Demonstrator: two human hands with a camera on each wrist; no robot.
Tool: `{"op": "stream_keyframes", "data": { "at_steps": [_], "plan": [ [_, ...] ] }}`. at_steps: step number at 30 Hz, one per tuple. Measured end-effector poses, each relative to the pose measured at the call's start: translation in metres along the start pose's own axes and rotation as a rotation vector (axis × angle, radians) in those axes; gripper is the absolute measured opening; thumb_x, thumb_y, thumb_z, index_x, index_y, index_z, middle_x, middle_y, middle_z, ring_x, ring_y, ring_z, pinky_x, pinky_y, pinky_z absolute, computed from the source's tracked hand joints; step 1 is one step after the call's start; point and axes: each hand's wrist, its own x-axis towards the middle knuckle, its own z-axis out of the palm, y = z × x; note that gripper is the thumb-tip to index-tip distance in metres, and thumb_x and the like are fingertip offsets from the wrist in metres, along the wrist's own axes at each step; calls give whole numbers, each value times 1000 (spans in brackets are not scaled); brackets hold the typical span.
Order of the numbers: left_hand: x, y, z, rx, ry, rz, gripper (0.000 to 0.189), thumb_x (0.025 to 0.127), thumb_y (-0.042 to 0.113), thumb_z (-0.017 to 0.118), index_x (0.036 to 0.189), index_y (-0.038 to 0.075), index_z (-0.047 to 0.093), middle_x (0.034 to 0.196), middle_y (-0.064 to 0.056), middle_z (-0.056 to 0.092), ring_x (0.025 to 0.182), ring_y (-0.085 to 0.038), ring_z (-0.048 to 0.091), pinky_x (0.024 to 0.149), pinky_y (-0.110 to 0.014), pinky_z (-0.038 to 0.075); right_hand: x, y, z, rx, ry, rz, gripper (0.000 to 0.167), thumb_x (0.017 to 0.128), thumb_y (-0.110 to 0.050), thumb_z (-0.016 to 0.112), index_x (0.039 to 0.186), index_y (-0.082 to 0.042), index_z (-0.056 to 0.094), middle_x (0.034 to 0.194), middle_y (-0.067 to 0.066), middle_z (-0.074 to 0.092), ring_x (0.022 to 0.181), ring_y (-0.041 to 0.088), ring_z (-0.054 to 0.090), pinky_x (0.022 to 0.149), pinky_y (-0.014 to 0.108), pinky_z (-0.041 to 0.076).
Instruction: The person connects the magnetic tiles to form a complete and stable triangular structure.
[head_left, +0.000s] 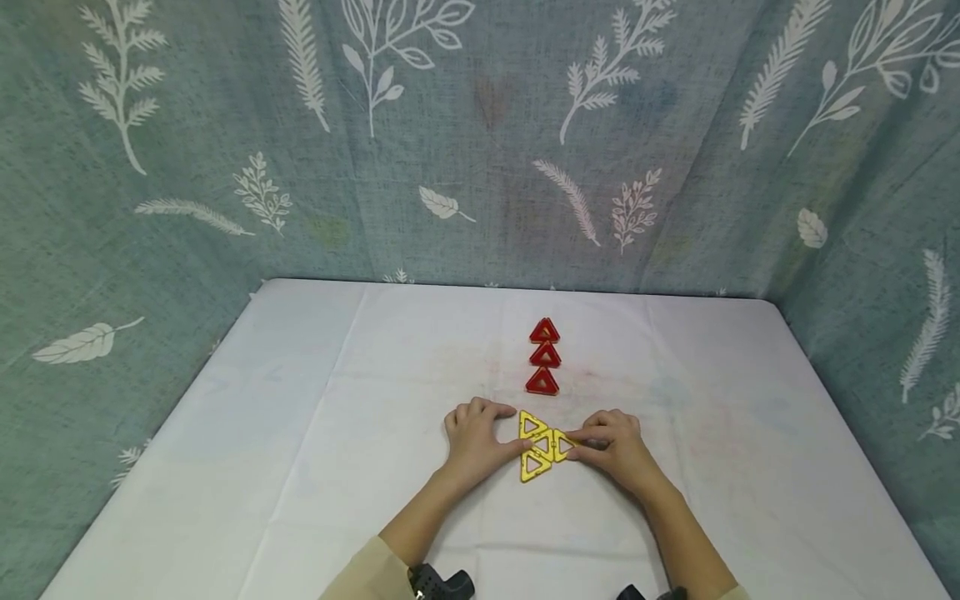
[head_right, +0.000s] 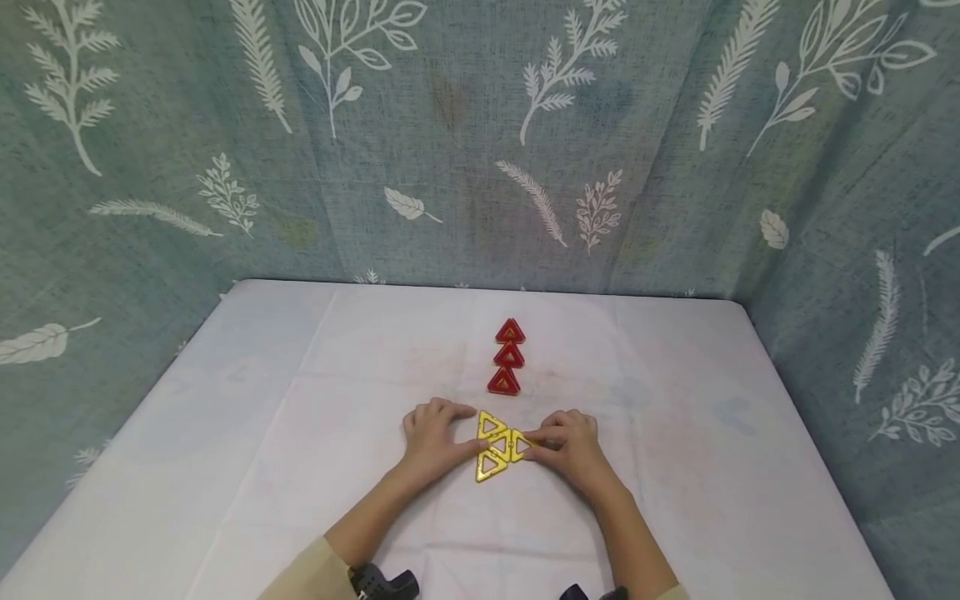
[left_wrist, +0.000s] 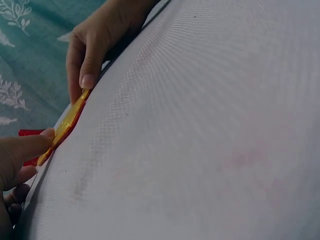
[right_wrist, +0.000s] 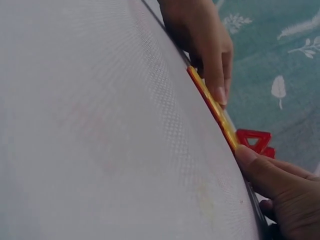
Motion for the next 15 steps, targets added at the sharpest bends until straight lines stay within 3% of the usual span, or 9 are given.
{"op": "stream_keyframes", "data": {
  "at_steps": [8, 15],
  "plan": [
    [3, 6, 0, -5, -27, -5, 43, 77, 46, 72, 112, 22, 67, 105, -4, 50, 99, -23, 38, 92, -49, 18, 1, 1, -8, 6, -54, 37, 23, 69, -22, 82, 91, -18, 77, 83, -11, 60, 84, 9, 46, 81, 38, 25],
    [1, 3, -2, -23, -27, -6, 43, 72, 43, 78, 106, 19, 68, 105, -4, 50, 99, -24, 38, 93, -50, 17, 2, 3, -4, -47, -72, 32, 30, 62, -28, 87, 85, -22, 69, 84, -12, 61, 87, 10, 44, 84, 41, 24]
  ]
}}
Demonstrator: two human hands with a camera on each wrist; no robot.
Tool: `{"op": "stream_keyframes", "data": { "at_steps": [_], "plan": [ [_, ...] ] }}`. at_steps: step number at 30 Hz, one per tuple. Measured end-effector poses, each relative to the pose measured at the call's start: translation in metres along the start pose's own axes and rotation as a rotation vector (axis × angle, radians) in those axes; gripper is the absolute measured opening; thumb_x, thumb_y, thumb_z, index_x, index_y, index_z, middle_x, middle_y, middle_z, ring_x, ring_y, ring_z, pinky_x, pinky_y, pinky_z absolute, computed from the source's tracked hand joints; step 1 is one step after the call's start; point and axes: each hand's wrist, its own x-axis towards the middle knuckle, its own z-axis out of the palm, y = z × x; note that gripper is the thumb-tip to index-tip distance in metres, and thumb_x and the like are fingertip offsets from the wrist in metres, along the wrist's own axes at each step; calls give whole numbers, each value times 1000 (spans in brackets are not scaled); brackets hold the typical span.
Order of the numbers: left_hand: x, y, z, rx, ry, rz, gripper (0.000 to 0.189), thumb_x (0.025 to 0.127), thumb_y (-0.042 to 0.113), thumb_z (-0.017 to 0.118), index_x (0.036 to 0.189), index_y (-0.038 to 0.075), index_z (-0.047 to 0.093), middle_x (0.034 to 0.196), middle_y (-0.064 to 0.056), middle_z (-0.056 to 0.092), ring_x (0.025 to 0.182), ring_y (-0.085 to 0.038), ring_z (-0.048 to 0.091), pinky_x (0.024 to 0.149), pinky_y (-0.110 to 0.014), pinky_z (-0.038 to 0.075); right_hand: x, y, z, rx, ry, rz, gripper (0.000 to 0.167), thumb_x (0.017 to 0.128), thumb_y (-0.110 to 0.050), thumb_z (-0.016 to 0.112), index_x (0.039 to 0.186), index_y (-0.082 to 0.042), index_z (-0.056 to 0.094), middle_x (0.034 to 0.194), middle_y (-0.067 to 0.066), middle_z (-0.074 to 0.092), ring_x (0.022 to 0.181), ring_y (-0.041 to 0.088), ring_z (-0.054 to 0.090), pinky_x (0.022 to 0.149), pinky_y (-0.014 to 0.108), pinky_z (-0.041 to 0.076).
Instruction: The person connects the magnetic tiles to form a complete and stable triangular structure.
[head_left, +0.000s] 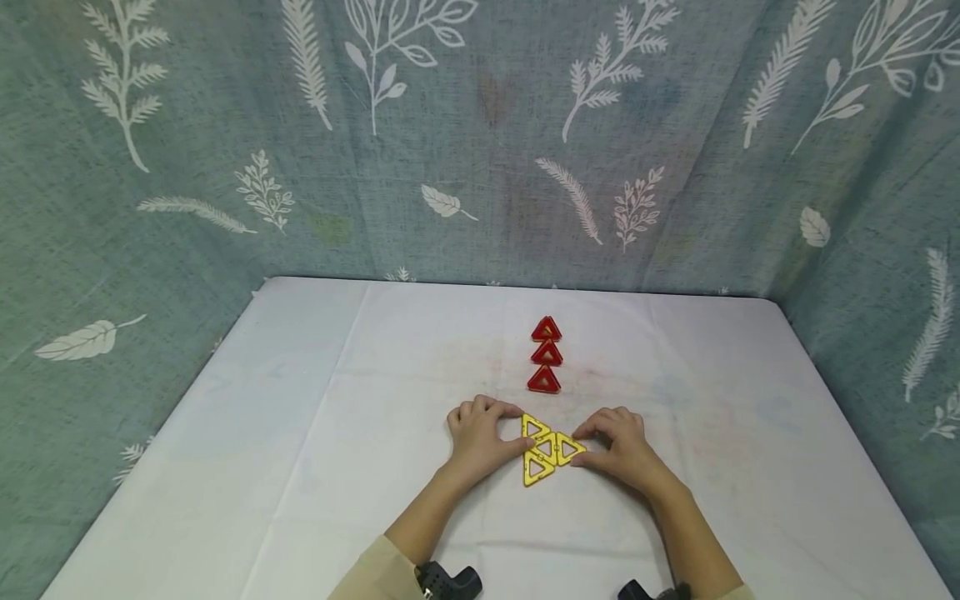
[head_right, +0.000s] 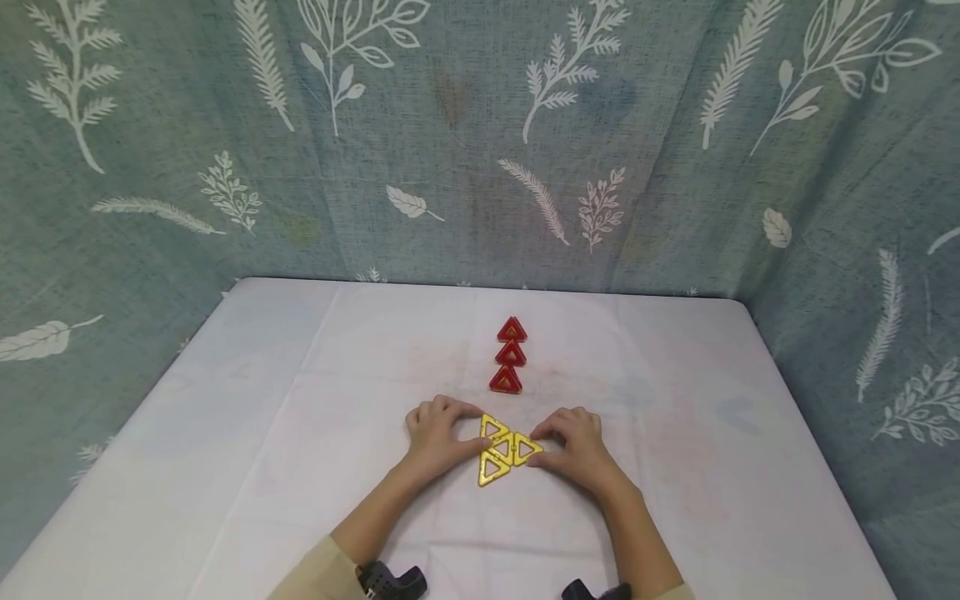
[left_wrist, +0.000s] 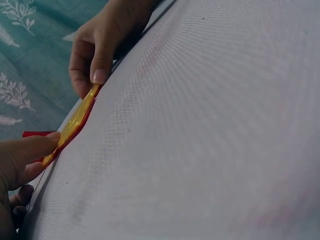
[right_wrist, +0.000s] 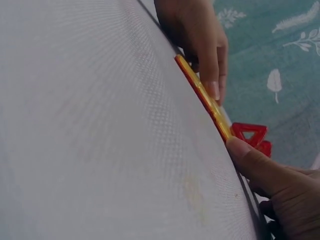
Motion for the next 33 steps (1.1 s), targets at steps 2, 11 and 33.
{"op": "stream_keyframes", "data": {
  "at_steps": [2, 11, 33],
  "plan": [
    [0, 0, 0, 1, -3, 1, 43, 71, 43, 78, 105, 19, 67, 104, -4, 50, 99, -24, 38, 94, -50, 17, 0, 0, 1, -21, 0, 6, 29, 62, -29, 87, 83, -22, 68, 81, -12, 59, 84, 10, 42, 83, 41, 23],
    [-3, -2, -1, -17, -4, 18, 43, 70, 39, 79, 103, 17, 62, 104, -3, 49, 102, -26, 39, 96, -50, 16, -3, -3, 2, -113, 51, -27, 26, 63, -30, 85, 75, -21, 63, 73, -15, 52, 76, 6, 37, 78, 37, 23],
    [-8, -9, 7, -44, 85, 158, 21, 71, 37, 81, 69, 20, 68, 90, 10, 57, 90, -13, 47, 96, -43, 28, -5, -10, 15, 36, 160, -114, 18, 69, -15, 82, 84, -13, 74, 79, -12, 61, 77, 5, 45, 76, 33, 24]
  ]
}}
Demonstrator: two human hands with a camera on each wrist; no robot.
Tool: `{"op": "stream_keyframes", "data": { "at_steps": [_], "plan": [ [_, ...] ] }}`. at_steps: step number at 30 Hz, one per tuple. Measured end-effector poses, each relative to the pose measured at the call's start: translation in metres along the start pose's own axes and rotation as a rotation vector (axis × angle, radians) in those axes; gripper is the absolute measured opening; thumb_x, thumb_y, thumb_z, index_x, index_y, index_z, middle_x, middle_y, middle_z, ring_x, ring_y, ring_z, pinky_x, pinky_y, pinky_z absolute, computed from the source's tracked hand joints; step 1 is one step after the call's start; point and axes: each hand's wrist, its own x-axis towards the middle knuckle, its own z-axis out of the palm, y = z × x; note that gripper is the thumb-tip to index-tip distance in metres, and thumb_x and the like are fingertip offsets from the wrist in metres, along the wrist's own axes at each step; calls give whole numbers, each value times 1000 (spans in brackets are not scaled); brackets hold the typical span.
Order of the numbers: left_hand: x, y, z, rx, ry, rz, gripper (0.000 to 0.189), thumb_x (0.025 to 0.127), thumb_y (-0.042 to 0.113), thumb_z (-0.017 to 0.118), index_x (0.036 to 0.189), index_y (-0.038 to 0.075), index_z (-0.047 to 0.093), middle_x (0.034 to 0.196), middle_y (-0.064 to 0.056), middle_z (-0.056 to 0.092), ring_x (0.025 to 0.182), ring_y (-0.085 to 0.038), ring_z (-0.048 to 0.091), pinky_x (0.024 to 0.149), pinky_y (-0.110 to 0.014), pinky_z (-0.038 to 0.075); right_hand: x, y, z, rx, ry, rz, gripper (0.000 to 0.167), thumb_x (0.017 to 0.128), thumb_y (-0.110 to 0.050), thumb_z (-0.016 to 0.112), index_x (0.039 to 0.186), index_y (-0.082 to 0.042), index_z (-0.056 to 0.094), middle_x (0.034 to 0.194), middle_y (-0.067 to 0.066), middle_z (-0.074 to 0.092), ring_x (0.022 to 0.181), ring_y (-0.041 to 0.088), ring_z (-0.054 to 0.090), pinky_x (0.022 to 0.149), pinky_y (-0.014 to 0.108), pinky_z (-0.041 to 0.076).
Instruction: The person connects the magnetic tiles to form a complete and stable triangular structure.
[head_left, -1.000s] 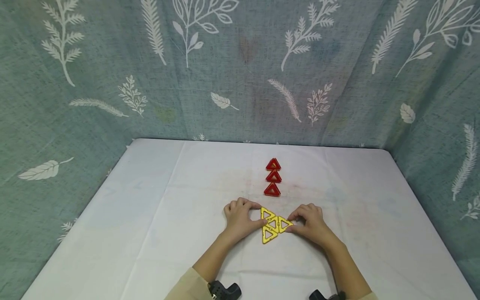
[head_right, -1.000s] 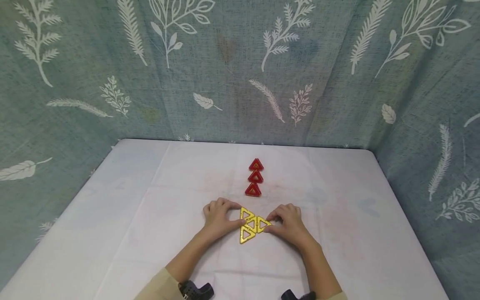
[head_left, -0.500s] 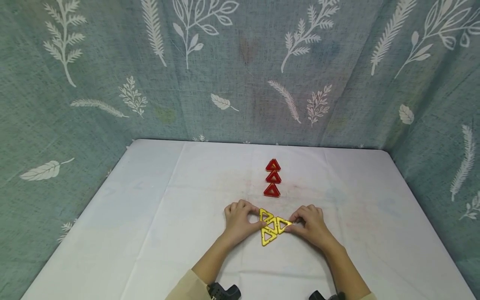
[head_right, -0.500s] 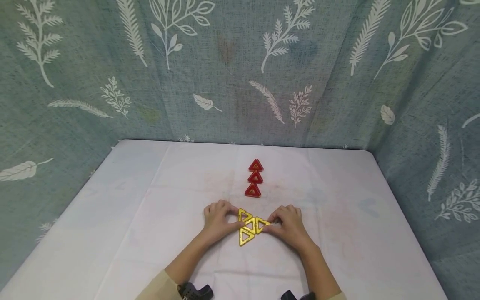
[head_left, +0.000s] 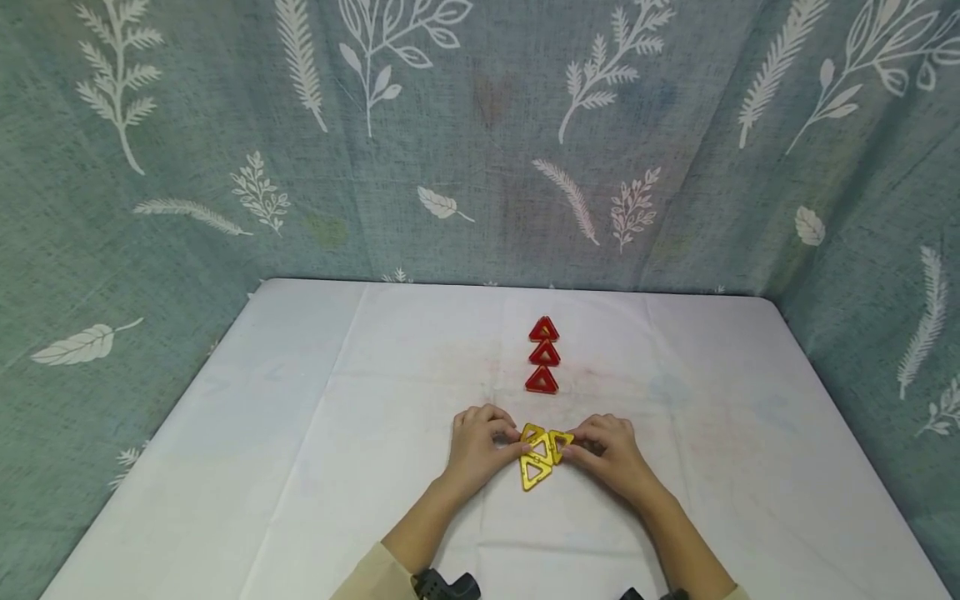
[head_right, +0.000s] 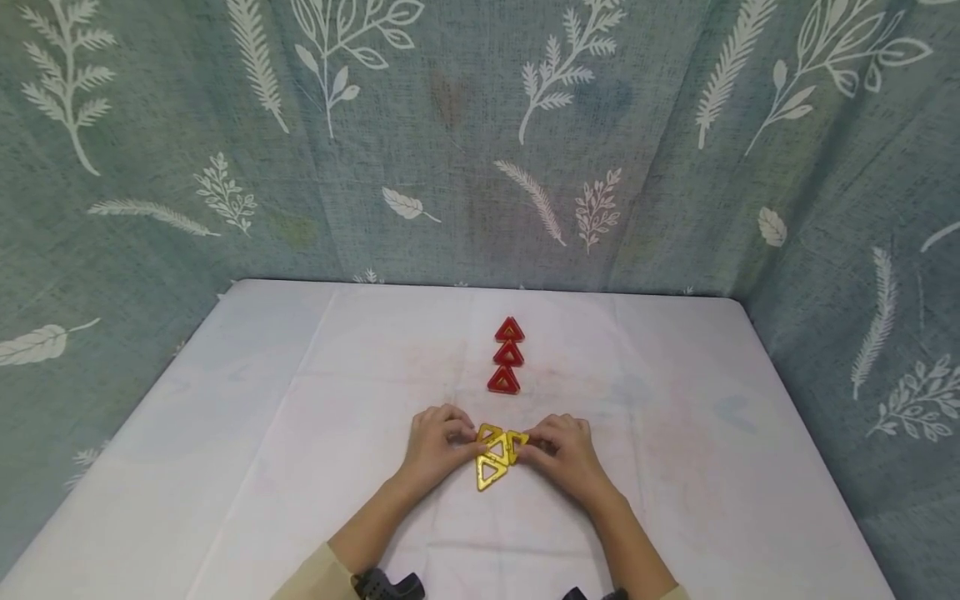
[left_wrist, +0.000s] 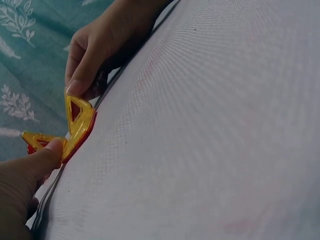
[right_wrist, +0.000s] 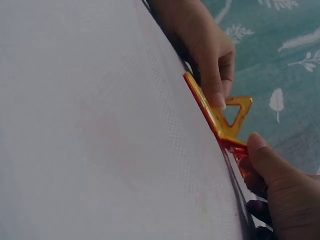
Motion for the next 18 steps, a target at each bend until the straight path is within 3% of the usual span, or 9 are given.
{"op": "stream_keyframes", "data": {
  "at_steps": [5, 10, 18],
  "plan": [
    [-1, -2, 1, -9, 41, 103, 19, 70, 34, 82, 70, 18, 72, 89, 10, 58, 90, -13, 48, 92, -40, 32, -1, -3, 6, -30, 36, -52, 14, 69, -13, 81, 82, -12, 73, 79, -10, 60, 75, 6, 46, 76, 34, 26],
    [-1, -3, 1, 11, 54, 195, 18, 73, 32, 80, 78, 15, 76, 91, 9, 59, 90, -12, 49, 89, -37, 35, 0, -9, 10, -58, 60, -78, 20, 71, -14, 81, 89, -9, 74, 80, -9, 59, 74, 6, 46, 75, 33, 28],
    [-1, -2, 3, 36, 33, 244, 20, 74, 31, 79, 86, 16, 78, 92, 8, 59, 90, -11, 48, 82, -34, 37, -3, -15, 14, -89, 58, -74, 28, 71, -17, 81, 97, -8, 74, 81, -7, 58, 72, 3, 44, 74, 31, 28]
  ]
}}
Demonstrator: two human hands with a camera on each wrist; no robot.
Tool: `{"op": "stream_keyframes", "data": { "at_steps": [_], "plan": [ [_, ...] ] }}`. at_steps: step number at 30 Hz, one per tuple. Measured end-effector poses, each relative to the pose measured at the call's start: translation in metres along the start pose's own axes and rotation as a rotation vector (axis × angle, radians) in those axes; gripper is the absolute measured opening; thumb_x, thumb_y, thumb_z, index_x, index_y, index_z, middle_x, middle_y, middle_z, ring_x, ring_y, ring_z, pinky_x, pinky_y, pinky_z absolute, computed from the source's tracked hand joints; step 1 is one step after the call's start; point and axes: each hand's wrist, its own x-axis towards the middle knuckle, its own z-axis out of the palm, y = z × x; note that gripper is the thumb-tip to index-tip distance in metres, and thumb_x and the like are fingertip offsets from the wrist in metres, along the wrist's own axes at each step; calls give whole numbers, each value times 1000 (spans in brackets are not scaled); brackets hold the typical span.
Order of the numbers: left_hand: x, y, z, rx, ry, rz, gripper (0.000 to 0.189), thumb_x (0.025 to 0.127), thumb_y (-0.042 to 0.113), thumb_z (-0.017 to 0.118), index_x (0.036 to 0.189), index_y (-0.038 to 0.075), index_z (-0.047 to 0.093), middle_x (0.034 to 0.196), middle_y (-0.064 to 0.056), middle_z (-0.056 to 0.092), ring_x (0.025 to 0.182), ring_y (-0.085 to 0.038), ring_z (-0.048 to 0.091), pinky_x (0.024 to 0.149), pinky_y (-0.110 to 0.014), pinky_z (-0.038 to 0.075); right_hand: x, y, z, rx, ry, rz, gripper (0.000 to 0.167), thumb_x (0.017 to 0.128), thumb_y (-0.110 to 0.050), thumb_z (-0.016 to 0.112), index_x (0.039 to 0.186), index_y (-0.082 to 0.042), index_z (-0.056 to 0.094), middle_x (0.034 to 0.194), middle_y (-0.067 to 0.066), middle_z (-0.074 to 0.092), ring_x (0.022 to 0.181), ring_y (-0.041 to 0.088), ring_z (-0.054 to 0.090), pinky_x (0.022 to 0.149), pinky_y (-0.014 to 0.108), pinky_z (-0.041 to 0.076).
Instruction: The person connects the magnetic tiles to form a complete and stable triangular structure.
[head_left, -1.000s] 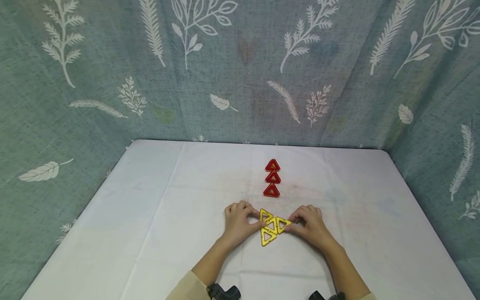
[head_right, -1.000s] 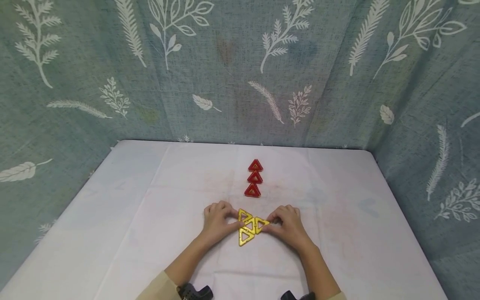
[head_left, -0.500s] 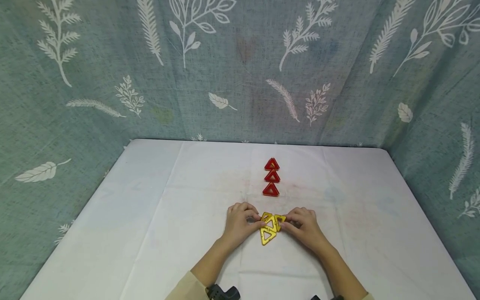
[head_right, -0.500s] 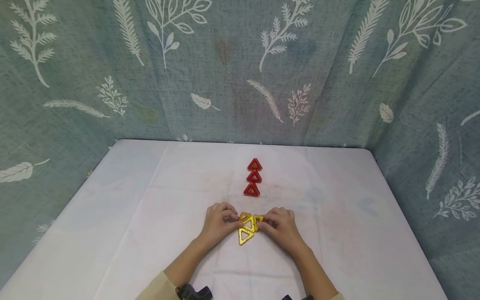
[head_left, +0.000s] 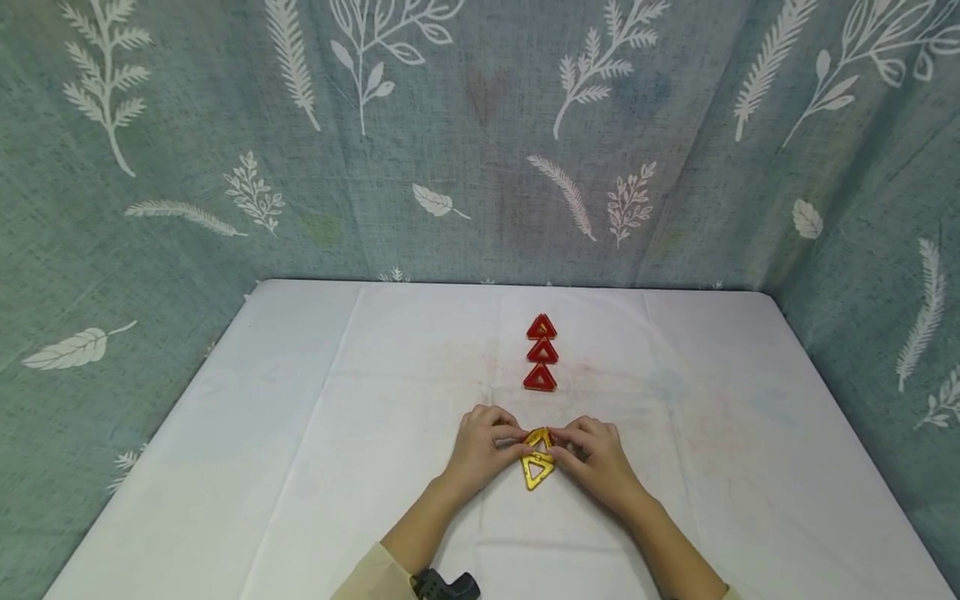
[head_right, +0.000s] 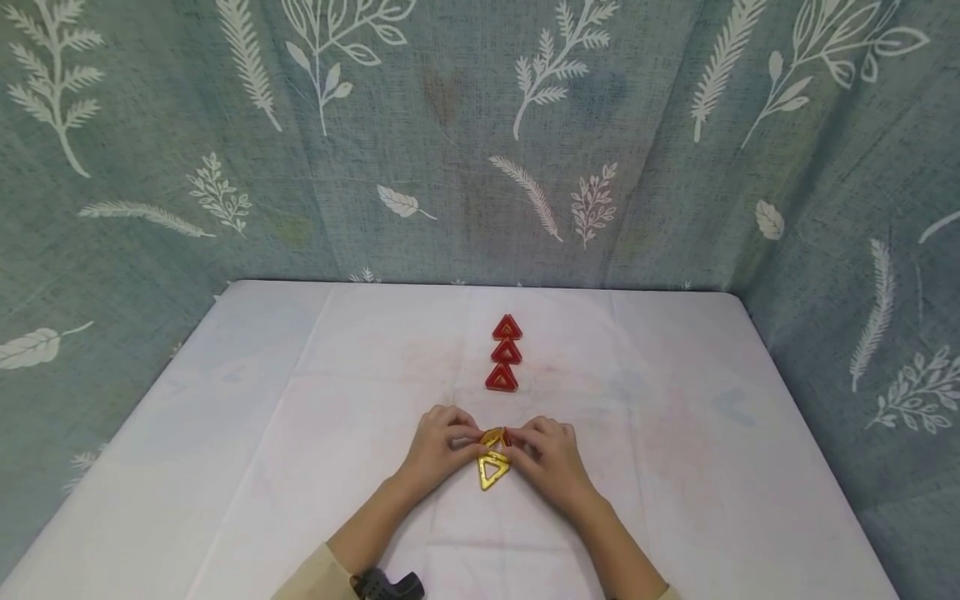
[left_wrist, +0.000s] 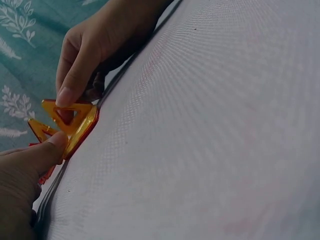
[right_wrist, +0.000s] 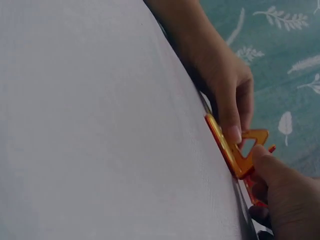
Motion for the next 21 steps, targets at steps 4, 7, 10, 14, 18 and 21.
{"op": "stream_keyframes", "data": {
  "at_steps": [4, 7, 10, 14, 18, 21],
  "plan": [
    [0, 0, 1, 7, 1, 10, 20, 73, 31, 80, 87, 17, 78, 90, 7, 59, 90, -11, 48, 81, -33, 38, 0, -4, 1, -13, 9, -20, 30, 71, -17, 81, 98, -6, 74, 81, -5, 59, 71, 4, 45, 75, 31, 30],
    [0, 0, 1, 19, 1, 29, 20, 73, 31, 80, 87, 17, 78, 90, 7, 59, 90, -11, 48, 80, -32, 38, 1, -6, 1, -33, 15, -24, 29, 72, -17, 80, 97, -5, 74, 81, -5, 59, 72, 4, 46, 75, 32, 31],
    [0, 0, 0, 30, 11, 67, 21, 72, 31, 80, 87, 17, 78, 90, 7, 59, 89, -11, 48, 79, -32, 38, 1, -6, 1, -69, 16, -40, 27, 73, -16, 79, 97, -5, 74, 81, -5, 59, 72, 5, 48, 74, 32, 32],
    [0, 0, 1, 48, 19, 126, 23, 71, 32, 80, 89, 18, 78, 91, 8, 59, 89, -11, 48, 78, -32, 38, 0, -5, 1, -94, 23, -48, 24, 76, -12, 76, 98, -4, 74, 81, -4, 59, 74, 8, 52, 73, 32, 34],
    [0, -1, 2, 53, 24, 171, 25, 71, 31, 80, 91, 18, 78, 92, 8, 60, 88, -11, 48, 78, -32, 39, 0, -3, 1, -77, 21, -28, 21, 78, -9, 74, 99, -4, 73, 82, -4, 59, 76, 9, 53, 73, 31, 35],
    [1, -1, 2, 42, 5, 168, 30, 71, 33, 80, 96, 17, 77, 93, 6, 60, 89, -12, 49, 78, -32, 39, 0, -2, 2, -58, 8, -19, 20, 79, -8, 73, 99, -6, 73, 83, -5, 60, 77, 9, 54, 74, 32, 34]
  ]
}}
